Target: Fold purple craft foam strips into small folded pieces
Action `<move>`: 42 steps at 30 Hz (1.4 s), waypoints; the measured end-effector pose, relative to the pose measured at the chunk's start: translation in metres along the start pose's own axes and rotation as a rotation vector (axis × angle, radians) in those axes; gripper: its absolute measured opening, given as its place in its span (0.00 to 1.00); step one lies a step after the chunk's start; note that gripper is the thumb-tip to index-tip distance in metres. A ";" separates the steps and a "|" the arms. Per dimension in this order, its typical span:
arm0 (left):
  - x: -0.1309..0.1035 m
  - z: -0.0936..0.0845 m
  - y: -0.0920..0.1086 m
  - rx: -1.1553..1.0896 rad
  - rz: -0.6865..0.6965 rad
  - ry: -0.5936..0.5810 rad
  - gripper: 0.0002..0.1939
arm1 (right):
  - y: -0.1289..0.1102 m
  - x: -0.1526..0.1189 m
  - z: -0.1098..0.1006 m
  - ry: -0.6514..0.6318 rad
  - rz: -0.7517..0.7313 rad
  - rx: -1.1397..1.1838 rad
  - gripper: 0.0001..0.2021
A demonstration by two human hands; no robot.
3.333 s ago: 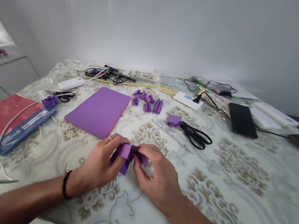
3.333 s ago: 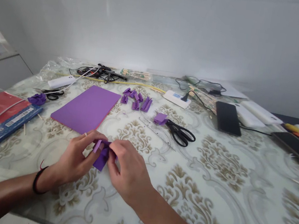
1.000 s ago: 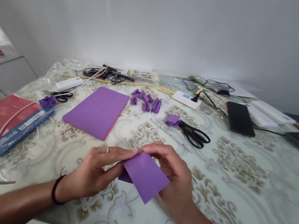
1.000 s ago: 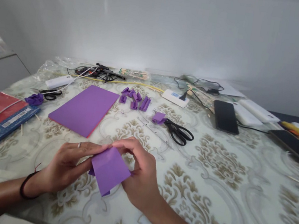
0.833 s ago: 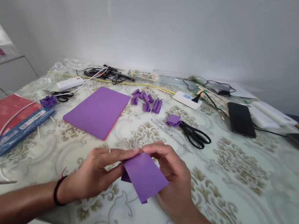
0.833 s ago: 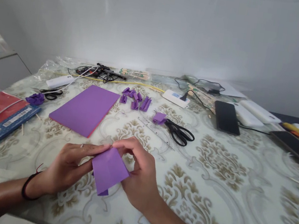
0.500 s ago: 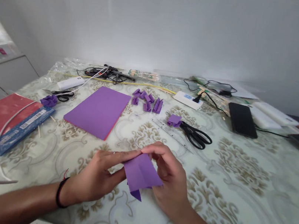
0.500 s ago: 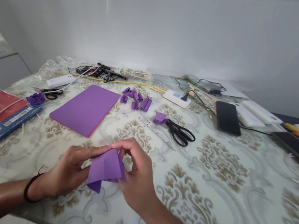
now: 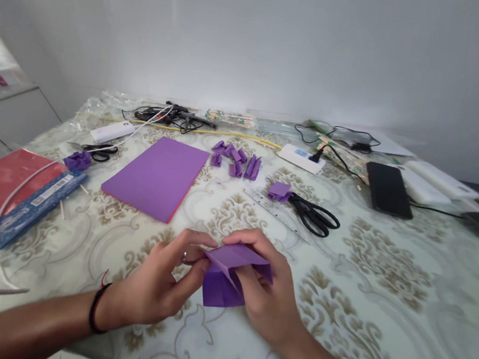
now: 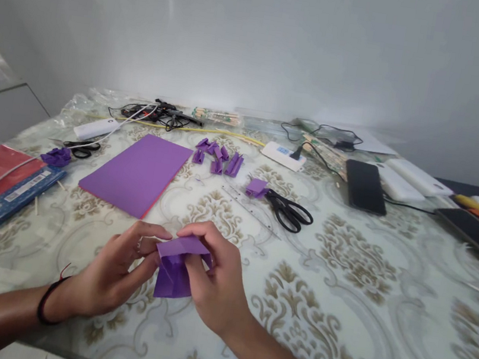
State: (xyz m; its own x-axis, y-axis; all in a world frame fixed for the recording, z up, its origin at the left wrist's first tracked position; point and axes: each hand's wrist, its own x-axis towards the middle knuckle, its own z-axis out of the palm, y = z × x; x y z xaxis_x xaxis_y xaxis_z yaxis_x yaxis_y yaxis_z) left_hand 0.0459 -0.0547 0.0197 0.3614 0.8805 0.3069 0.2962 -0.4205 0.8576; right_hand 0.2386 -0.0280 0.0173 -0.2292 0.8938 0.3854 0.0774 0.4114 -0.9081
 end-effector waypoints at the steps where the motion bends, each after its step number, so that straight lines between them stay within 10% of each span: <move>1: 0.000 0.000 -0.001 -0.004 -0.008 -0.004 0.14 | 0.000 0.000 0.000 -0.006 0.018 0.002 0.08; 42: 0.014 0.001 -0.008 0.224 -0.017 0.219 0.15 | 0.020 0.004 0.013 0.021 0.084 -0.152 0.06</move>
State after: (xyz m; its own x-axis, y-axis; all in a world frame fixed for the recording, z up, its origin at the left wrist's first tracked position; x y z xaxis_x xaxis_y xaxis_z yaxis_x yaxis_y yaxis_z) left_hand 0.0499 -0.0395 0.0168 0.1629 0.9037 0.3960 0.4966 -0.4219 0.7586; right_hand 0.2262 -0.0184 -0.0009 -0.1956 0.9292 0.3136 0.2415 0.3556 -0.9029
